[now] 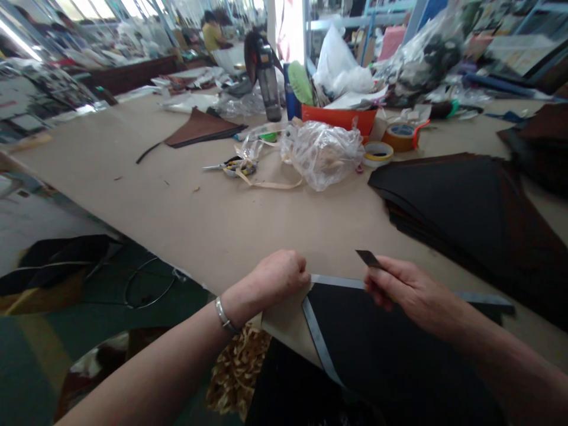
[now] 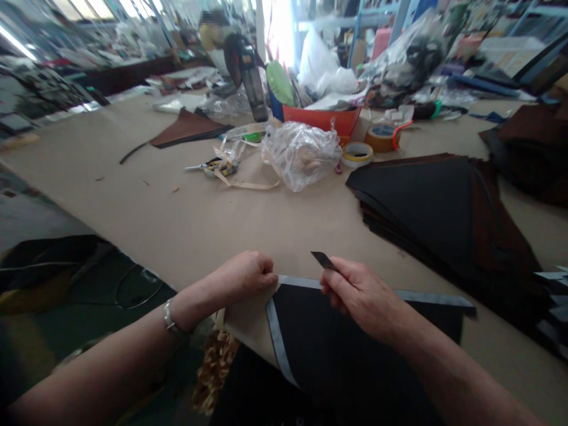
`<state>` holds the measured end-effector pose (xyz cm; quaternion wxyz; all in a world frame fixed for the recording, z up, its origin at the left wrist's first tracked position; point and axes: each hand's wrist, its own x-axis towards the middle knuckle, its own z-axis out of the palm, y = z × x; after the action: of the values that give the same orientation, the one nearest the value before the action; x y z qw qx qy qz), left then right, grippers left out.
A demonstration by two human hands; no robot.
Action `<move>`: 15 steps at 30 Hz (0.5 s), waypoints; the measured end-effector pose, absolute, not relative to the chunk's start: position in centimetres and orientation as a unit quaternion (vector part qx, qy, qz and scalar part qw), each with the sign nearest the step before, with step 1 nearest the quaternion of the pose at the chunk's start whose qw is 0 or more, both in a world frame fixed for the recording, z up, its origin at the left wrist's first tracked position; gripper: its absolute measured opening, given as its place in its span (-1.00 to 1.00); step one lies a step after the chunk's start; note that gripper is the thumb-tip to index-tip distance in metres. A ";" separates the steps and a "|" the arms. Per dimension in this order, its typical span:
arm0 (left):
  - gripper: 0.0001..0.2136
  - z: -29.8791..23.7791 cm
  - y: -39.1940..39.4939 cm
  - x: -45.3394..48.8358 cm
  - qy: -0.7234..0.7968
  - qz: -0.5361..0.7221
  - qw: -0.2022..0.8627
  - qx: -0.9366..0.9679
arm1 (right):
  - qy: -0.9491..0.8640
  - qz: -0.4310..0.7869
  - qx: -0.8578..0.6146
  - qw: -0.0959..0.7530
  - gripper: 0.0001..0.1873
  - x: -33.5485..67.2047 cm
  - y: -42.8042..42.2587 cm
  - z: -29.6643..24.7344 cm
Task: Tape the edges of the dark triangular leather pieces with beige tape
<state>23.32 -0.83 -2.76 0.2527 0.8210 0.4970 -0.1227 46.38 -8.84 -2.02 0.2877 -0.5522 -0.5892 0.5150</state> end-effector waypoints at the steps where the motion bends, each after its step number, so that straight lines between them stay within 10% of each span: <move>1: -0.73 -2.7 -0.9 23.4 0.502 -0.123 0.249 0.819 | -0.526 0.595 -0.514 0.323 -0.72 44.7 -8.2 -2.3; 6: -0.67 -2.7 -1.2 23.6 0.507 -0.114 0.234 0.822 | -0.193 0.764 -0.445 0.426 -0.82 40.1 -5.6 -4.7; 15: -0.70 -2.9 -1.2 23.2 0.504 -0.107 0.232 0.825 | -0.101 0.628 -0.576 0.514 -0.73 54.1 -11.2 -5.7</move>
<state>23.21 -1.20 -2.89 0.2315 0.8251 0.5042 -0.1065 54.14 -11.21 -5.69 0.5142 -0.5755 -0.1006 0.6279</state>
